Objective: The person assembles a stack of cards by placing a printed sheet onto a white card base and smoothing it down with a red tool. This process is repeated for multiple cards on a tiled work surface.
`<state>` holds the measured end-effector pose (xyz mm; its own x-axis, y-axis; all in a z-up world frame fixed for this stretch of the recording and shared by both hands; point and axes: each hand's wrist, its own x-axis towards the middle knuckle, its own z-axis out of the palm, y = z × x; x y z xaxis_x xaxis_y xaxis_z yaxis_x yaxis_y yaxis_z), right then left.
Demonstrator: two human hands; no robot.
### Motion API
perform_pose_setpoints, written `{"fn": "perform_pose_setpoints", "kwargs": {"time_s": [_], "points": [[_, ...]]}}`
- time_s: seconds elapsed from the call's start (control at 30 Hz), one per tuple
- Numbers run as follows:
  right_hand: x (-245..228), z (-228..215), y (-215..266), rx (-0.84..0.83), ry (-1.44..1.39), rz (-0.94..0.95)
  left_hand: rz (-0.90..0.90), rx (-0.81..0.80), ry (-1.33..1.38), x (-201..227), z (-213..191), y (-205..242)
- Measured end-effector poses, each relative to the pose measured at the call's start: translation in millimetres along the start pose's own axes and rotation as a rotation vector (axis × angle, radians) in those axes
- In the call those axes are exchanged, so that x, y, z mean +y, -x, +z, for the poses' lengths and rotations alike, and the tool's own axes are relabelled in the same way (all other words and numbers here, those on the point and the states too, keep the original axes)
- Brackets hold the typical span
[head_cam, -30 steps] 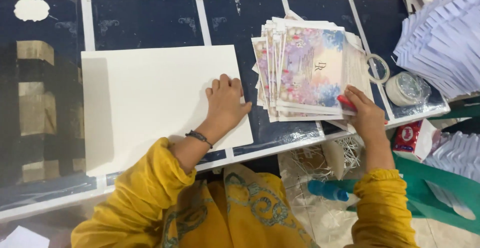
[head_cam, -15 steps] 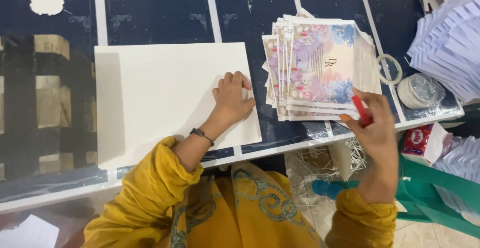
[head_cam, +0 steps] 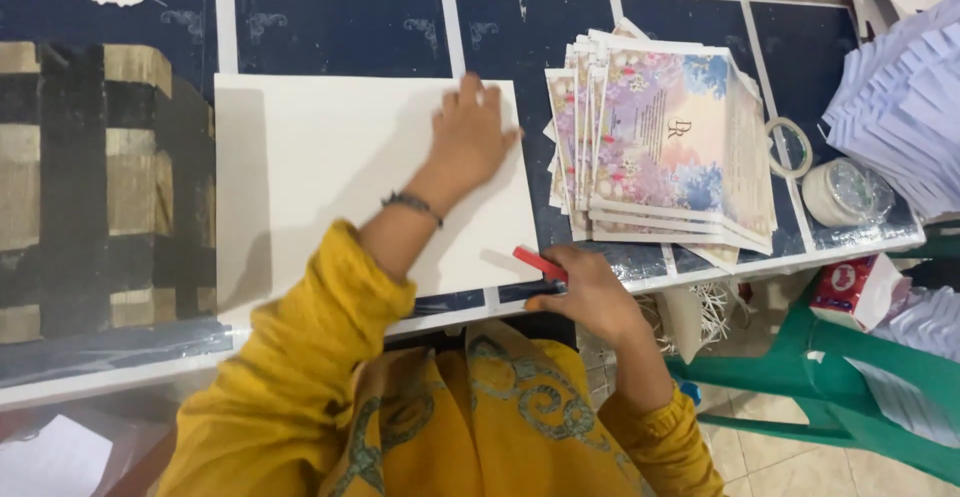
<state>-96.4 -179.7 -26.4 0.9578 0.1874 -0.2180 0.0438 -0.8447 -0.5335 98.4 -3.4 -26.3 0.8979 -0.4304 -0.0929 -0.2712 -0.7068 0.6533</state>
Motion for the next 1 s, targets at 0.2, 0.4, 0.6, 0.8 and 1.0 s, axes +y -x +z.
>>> {"fn": "perform_pose_setpoints", "kwargs": {"time_s": [0.2,0.4,0.6,0.8,1.0], "points": [[-3.4,11.2,-16.2,-0.090,0.034,0.312,0.018,0.109,-0.262,-72.4,2.9,-71.0],[16.6,22.2,-17.3,0.006,0.091,0.180,0.103,0.195,-0.377,-89.1,19.7,-86.3],[21.0,-19.9,-8.0,-0.136,-0.042,0.148,0.061,0.178,-0.305,-5.1,-4.9,4.3],[59.8,-41.0,9.6,0.215,-0.422,0.358,0.016,-0.155,0.058,48.6,27.3,92.1],[58.5,-38.1,16.8,0.246,-0.505,0.305,-0.036,-0.115,0.064,52.9,34.1,94.6]]}}
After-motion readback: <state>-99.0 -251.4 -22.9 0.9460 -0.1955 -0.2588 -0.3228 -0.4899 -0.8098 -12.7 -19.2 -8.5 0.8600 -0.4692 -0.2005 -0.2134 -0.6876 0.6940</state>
